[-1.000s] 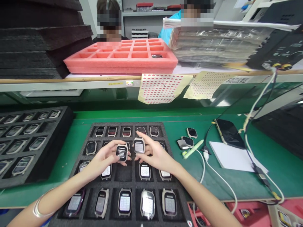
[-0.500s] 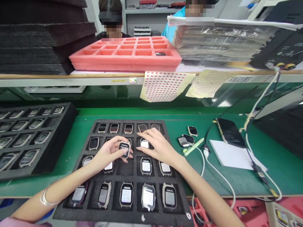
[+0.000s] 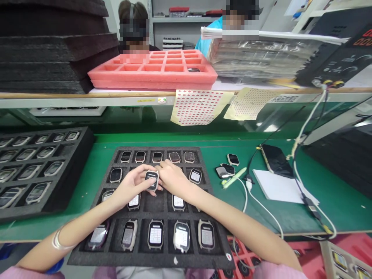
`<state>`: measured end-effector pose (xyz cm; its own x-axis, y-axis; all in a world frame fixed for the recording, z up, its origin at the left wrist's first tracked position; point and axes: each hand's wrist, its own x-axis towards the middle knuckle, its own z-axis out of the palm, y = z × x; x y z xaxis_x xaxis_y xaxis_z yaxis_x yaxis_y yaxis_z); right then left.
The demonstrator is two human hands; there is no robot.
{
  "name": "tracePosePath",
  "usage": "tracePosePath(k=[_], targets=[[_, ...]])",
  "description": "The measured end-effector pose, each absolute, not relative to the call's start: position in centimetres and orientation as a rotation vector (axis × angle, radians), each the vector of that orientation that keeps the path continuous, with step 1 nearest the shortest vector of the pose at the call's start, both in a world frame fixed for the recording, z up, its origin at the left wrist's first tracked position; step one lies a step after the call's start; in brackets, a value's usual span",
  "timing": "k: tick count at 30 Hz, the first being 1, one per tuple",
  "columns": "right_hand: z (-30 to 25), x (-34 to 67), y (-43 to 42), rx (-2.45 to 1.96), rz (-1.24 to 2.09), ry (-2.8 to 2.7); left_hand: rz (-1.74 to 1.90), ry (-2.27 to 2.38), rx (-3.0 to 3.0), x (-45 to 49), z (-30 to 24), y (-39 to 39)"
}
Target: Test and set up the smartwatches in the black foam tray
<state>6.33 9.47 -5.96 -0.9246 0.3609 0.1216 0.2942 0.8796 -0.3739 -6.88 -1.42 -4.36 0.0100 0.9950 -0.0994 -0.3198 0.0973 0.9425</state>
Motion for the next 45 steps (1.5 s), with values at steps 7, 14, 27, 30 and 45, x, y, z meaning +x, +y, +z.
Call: tracePosePath(k=[7, 14, 27, 30, 45], targets=[[-6.0, 6.1, 9.3, -0.612, 0.878, -2.613, 1.256, 0.986, 0.996, -7.2, -4.8, -1.8], [-5.8, 7.6, 10.5, -0.645, 1.251, -2.223, 0.950, 1.315, 1.609, -7.4, -5.1, -2.6], [-5.4, 8.9, 10.3, -0.672, 1.907, -1.601, 0.322, 2.195, 2.215, -11.9, -6.2, -1.0], [-5.5, 9.0, 9.6, -0.688, 1.951, -1.536, 0.306, 2.284, 2.159, -11.2, -6.9, -1.6], [-4.5, 9.4, 7.9, -0.564, 2.232, -1.373, 0.640, 2.036, 1.827, -12.2, -6.3, -3.2]])
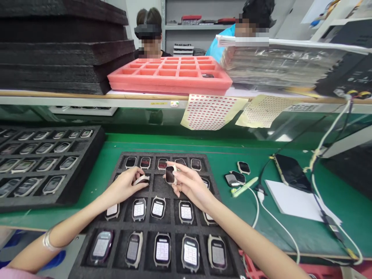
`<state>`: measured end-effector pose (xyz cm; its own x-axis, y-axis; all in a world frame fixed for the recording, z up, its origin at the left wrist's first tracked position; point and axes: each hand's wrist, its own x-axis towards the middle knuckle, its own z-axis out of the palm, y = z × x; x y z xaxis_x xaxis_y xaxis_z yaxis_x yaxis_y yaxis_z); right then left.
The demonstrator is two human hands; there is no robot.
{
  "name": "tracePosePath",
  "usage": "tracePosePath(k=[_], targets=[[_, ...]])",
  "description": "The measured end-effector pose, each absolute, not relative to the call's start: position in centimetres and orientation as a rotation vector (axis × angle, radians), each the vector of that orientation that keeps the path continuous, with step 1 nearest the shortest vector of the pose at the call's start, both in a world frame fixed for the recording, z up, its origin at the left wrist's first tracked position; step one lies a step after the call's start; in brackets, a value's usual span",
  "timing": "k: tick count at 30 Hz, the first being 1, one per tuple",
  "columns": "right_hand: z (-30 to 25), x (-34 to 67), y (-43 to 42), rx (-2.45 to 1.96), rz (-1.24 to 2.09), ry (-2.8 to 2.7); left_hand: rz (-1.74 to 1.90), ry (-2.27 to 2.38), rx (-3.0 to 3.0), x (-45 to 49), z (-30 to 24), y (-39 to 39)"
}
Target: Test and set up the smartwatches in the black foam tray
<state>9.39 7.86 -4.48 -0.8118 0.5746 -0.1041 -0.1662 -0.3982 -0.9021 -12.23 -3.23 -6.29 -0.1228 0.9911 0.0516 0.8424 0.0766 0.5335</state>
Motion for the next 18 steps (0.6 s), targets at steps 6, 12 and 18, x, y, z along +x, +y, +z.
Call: tracePosePath(k=[6, 12, 18], targets=[[-2.5, 7.5, 9.0, -0.394, 2.194, -1.442, 1.278, 1.288, 1.102, -12.7, -3.9, -1.6], [-3.2, 6.6, 9.3, -0.381, 2.279, -1.422, 1.409, 1.032, 0.745, -10.9, -4.2, -0.7], [-4.3, 7.2, 9.4, -0.382, 2.393, -1.384, 1.330, 1.300, 0.953, -10.6, -5.7, -1.3]])
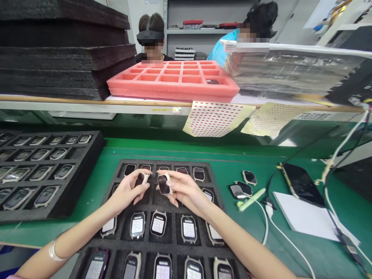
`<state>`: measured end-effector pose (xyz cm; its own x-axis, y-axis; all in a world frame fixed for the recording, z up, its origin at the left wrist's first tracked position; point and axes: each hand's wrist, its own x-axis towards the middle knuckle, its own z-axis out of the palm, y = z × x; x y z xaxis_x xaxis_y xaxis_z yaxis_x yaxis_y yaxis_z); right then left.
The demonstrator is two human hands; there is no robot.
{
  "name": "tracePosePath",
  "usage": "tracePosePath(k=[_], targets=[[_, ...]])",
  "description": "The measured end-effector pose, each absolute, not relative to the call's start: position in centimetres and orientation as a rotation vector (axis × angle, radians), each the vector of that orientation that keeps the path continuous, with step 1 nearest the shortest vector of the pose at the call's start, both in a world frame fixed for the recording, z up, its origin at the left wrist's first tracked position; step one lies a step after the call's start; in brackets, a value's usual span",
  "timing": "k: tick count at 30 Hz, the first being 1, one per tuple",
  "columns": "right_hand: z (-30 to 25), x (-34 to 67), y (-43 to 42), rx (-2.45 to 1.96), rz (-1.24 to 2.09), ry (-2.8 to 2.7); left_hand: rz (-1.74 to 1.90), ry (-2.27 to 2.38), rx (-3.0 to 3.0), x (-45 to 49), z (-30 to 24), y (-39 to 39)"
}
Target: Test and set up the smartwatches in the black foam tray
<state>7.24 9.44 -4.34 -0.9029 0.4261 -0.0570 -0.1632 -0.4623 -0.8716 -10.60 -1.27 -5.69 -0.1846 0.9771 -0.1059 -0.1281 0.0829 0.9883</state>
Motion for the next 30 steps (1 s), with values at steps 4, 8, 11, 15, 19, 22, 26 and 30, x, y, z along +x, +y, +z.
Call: tracePosePath(k=[4, 8, 11, 15, 19, 22, 26, 30], targets=[[-4.5, 7.3, 9.5, -0.389, 2.421, -1.381, 1.255, 1.407, 1.086, -10.5, -6.0, -1.7], [-4.6, 7.4, 9.3, -0.399, 2.434, -1.384, 1.261, 1.484, 1.211, -10.1, -6.3, -2.0], [-4.6, 7.4, 9.2, -0.435, 2.423, -1.388, 1.276, 1.522, 1.296, -9.9, -6.3, -2.2], [-4.6, 7.4, 9.1, -0.489, 2.407, -1.400, 1.271, 1.525, 1.357, -9.8, -6.2, -2.2], [-4.7, 7.3, 9.1, -0.493, 2.382, -1.435, 1.256, 1.532, 1.392, -10.0, -6.0, -2.2], [-4.7, 7.4, 9.1, -0.496, 2.362, -1.477, 1.223, 1.541, 1.418, -10.2, -5.9, -2.3], [-4.4, 7.4, 8.9, -0.489, 2.345, -1.505, 1.238, 1.540, 1.404, -10.2, -6.0, -2.4], [-4.3, 7.4, 8.9, -0.469, 2.334, -1.504, 1.255, 1.533, 1.390, -10.2, -6.0, -2.3]])
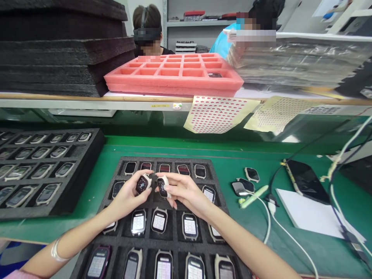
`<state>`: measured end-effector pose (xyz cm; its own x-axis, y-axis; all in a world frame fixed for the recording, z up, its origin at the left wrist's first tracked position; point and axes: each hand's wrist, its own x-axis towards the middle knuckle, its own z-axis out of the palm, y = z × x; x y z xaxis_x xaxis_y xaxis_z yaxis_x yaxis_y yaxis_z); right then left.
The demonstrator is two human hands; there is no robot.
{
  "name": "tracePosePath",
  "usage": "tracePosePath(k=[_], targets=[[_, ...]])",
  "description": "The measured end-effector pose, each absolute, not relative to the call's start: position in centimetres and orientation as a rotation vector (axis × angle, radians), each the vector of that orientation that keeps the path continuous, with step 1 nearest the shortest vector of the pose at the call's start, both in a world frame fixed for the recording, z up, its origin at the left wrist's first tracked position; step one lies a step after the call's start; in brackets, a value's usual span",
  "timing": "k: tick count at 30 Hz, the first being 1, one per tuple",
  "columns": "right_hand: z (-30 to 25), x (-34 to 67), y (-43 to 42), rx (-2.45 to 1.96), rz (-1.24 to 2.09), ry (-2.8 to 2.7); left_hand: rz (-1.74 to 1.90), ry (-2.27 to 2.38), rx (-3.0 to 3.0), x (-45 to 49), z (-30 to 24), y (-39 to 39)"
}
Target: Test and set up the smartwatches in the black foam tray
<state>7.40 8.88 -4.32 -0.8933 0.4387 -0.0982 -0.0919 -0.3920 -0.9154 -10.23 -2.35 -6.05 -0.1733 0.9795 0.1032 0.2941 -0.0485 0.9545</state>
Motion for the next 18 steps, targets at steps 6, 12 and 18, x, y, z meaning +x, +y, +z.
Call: tracePosePath(k=[6, 12, 18], targets=[[-4.20, 7.42, 8.82, -0.497, 2.312, -1.569, 1.200, 1.547, 1.399, -10.27, -5.90, -2.51], [-4.07, 7.41, 8.77, -0.500, 2.304, -1.547, 1.246, 1.529, 1.405, -10.28, -5.88, -2.49], [-4.04, 7.40, 8.71, -0.505, 2.304, -1.557, 1.273, 1.540, 1.395, -10.41, -5.91, -2.48]])
